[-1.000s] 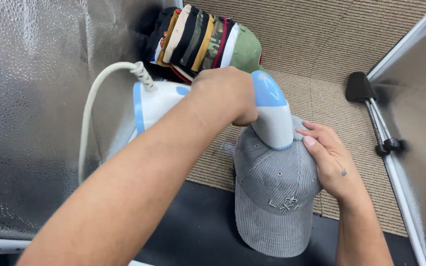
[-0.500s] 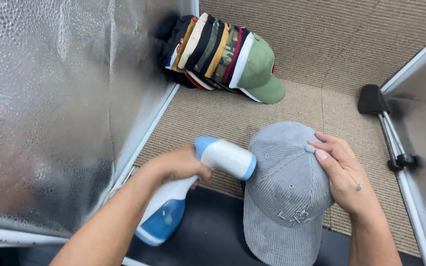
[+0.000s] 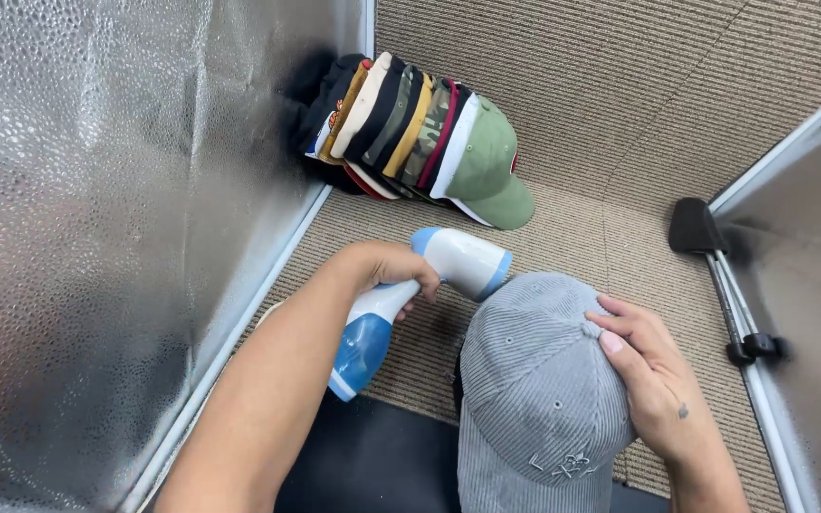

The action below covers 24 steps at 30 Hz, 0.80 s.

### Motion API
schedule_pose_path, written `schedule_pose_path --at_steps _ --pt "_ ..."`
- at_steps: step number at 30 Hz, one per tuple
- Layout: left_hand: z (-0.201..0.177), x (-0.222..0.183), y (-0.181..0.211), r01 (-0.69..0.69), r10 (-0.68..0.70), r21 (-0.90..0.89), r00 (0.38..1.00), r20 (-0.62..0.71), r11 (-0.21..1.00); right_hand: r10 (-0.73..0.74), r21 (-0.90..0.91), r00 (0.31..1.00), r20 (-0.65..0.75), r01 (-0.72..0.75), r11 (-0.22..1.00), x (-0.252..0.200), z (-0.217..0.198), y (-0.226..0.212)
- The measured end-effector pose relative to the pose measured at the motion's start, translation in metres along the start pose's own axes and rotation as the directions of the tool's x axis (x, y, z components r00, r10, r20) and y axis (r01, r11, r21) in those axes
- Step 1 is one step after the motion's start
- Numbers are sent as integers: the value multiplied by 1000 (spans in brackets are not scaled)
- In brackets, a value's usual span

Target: A person is meticulously cleaning a grey baseball cap using a wooden brush and then steaming it with a handheld steamer to remove wrinkles.

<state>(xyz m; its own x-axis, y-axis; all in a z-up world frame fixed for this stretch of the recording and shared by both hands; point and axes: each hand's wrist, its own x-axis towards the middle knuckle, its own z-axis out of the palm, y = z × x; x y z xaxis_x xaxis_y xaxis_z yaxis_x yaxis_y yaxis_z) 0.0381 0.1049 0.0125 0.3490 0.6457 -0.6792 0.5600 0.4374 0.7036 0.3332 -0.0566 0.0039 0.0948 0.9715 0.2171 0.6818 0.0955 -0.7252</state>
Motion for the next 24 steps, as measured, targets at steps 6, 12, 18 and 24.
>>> schedule_pose_path --at_steps 6,12,18,24 --pt "-4 -40 15 -94 108 237 993 -48 967 -13 1 1000 6 13 1000 0 0 3" --pt "14 -101 48 -25 340 797 912 -229 604 -73 19 997 1 73 997 0 1 4" --pt "53 -105 113 113 409 956 886 -221 272 -75 20 997 5 74 997 -2 1 0" --pt "67 -116 140 149 324 954 918 -231 259 183 57 983 15 -184 981 0 -2 -13"
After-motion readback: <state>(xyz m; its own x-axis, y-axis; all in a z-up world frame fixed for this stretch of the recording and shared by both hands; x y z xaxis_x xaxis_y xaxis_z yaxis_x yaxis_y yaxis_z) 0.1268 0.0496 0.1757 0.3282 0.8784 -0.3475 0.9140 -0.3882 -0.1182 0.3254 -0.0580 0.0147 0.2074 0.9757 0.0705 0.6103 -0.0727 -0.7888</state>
